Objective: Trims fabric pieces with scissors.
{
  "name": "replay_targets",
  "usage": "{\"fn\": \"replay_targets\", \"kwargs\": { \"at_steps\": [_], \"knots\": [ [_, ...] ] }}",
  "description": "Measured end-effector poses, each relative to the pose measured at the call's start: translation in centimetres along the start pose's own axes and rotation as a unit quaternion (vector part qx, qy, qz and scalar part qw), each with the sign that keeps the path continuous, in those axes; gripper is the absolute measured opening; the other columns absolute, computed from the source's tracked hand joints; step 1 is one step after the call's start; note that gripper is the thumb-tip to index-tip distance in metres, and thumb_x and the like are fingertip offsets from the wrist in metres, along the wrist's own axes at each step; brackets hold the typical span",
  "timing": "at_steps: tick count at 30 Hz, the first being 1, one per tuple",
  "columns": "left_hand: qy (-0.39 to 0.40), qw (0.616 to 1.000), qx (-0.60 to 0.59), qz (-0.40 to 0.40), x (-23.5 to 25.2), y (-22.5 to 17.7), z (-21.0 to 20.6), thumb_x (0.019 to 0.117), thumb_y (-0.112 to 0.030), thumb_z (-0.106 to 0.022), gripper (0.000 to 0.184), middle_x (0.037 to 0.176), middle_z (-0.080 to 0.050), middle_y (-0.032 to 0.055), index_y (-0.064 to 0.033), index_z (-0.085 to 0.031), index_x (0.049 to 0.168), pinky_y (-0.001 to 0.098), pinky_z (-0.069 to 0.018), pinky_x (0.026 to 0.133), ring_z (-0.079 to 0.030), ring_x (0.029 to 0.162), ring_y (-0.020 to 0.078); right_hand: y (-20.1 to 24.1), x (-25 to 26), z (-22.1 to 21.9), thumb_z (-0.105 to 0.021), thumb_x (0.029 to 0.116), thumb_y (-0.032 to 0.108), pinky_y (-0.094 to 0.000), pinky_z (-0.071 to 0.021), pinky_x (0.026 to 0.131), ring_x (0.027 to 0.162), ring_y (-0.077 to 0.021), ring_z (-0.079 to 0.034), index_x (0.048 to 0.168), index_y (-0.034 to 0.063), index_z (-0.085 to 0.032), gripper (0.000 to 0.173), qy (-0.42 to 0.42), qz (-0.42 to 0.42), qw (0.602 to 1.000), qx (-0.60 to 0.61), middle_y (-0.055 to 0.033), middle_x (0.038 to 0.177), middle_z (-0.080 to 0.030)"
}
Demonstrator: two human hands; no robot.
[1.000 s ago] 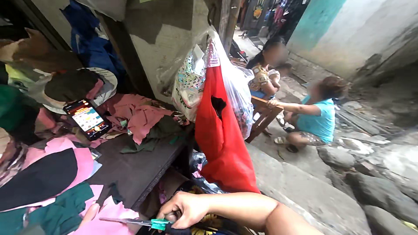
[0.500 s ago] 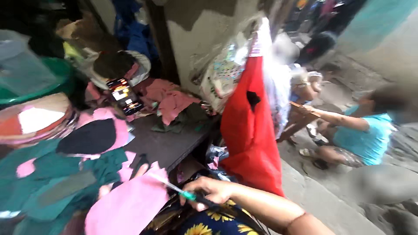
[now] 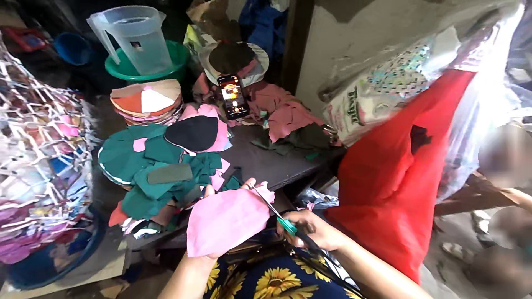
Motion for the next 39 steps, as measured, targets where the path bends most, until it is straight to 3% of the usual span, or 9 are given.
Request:
{"fn": "replay_targets", "kwargs": {
  "at_steps": [6, 9, 13, 20, 23, 25, 27, 32, 39],
  "knots": [
    [0.004, 1.0, -0.003, 0.029, 0.0, -0.4, -0.9, 0.0954, -0.072, -0.036, 0.092, 0.153, -0.048, 0.0204, 0.0012, -0.043, 0.151, 0.0474, -0.0333, 0.121, -0.041, 0.146, 0.0336, 0.3, -0.3, 0.6, -0.072, 0.0919, 0.041, -0.0072, -0.0417, 0.06, 0.066, 0.0127, -0.051, 0.106, 0.0069, -0.068, 0.037, -0.009, -0.006, 1.0, -0.012, 0.0164, 0.073, -0.058],
    [-0.031, 0.998, 0.015, 0.043, 0.2, -0.8, -1.2, 0.0945, -0.075, -0.028, 0.095, 0.147, -0.054, 0.0202, 0.0014, -0.048, 0.146, 0.0463, -0.0387, 0.117, -0.048, 0.141, 0.0327, 0.7, -0.3, 0.8, -0.073, 0.0918, 0.037, -0.0066, -0.0416, 0.059, 0.065, 0.0134, -0.051, 0.104, 0.0072, -0.068, 0.033, -0.01, -0.003, 1.0, -0.021, 0.0169, 0.072, -0.058],
    [-0.015, 0.999, 0.015, 0.047, 0.0, -1.4, -1.0, 0.0956, -0.075, -0.027, 0.097, 0.149, -0.052, 0.0215, 0.0044, -0.046, 0.147, 0.0459, -0.036, 0.119, -0.046, 0.143, 0.0333, 1.0, -0.3, 1.2, -0.073, 0.0914, 0.034, -0.0064, -0.04, 0.058, 0.063, 0.0136, -0.049, 0.101, 0.0067, -0.069, 0.029, -0.01, 0.001, 0.999, -0.042, 0.0167, 0.069, -0.057],
    [-0.041, 0.996, -0.011, 0.072, -0.1, -0.6, -0.5, 0.0943, -0.076, -0.03, 0.096, 0.148, -0.053, 0.0201, 0.0031, -0.048, 0.146, 0.0448, -0.0406, 0.116, -0.048, 0.141, 0.0314, 0.4, -0.3, 0.5, -0.062, 0.0934, 0.061, -0.0108, -0.0457, 0.063, 0.068, 0.0094, -0.055, 0.11, 0.0075, -0.067, 0.056, 0.075, -0.01, 0.997, -0.01, 0.013, 0.074, -0.061],
    [-0.056, 0.996, -0.01, 0.067, -0.3, -0.2, -0.2, 0.0952, -0.076, -0.026, 0.096, 0.147, -0.053, 0.0208, 0.0028, -0.05, 0.144, 0.0451, -0.0409, 0.116, -0.049, 0.14, 0.0316, 0.6, -0.1, 0.4, -0.06, 0.0934, 0.065, -0.0115, -0.0463, 0.064, 0.069, 0.0085, -0.056, 0.111, 0.0061, -0.066, 0.062, 0.087, -0.002, 0.996, -0.01, 0.0113, 0.076, -0.062],
    [-0.062, 0.996, 0.017, 0.065, -0.3, 0.3, 0.2, 0.0945, -0.078, -0.023, 0.099, 0.147, -0.054, 0.0203, 0.0027, -0.052, 0.143, 0.0442, -0.0394, 0.117, -0.048, 0.141, 0.0314, 0.7, 0.1, 0.4, -0.061, 0.0935, 0.063, -0.0114, -0.0458, 0.063, 0.068, 0.0087, -0.055, 0.11, 0.0057, -0.067, 0.06, 0.084, -0.005, 0.996, -0.019, 0.0113, 0.074, -0.061],
    [-0.092, 0.991, 0.07, 0.061, 0.1, 0.7, 0.7, 0.0952, -0.077, -0.015, 0.098, 0.139, -0.062, 0.0176, 0.0009, -0.057, 0.137, 0.0393, -0.0453, 0.111, -0.055, 0.135, 0.0272, 0.7, 0.2, 0.4, -0.064, 0.0928, 0.059, -0.0112, -0.0464, 0.062, 0.067, 0.0089, -0.056, 0.108, 0.006, -0.067, 0.055, 0.077, -0.013, 0.997, -0.023, 0.0125, 0.073, -0.061],
    [-0.009, 0.998, 0.011, 0.067, -0.8, 0.7, 1.9, 0.0951, -0.078, -0.016, 0.101, 0.154, -0.046, 0.0213, 0.0011, -0.043, 0.151, 0.0485, -0.035, 0.119, -0.042, 0.145, 0.0336, 0.8, 0.5, 0.6, -0.069, 0.093, 0.047, -0.0081, -0.0417, 0.059, 0.065, 0.0114, -0.051, 0.104, 0.0057, -0.067, 0.043, 0.075, -0.021, 0.997, -0.028, 0.0146, 0.071, -0.057],
    [-0.078, 0.989, 0.077, 0.101, -1.2, -0.7, -0.9, 0.0967, -0.075, -0.025, 0.09, 0.138, -0.063, 0.0138, -0.0011, -0.062, 0.134, 0.0389, -0.0464, 0.11, -0.058, 0.133, 0.0246, 1.1, 0.6, 0.5, -0.072, 0.0918, 0.037, -0.0071, -0.0412, 0.058, 0.064, 0.0124, -0.051, 0.104, 0.0065, -0.068, 0.033, 0.084, -0.035, 0.996, -0.021, 0.0165, 0.07, -0.057]
  ]
}}
Point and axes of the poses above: each hand's wrist, its own x-axis towards the middle knuckle, its own z-axis out of the back of the hand, y = z × x, the point moved 9 cm from there along x, towards the middle knuckle
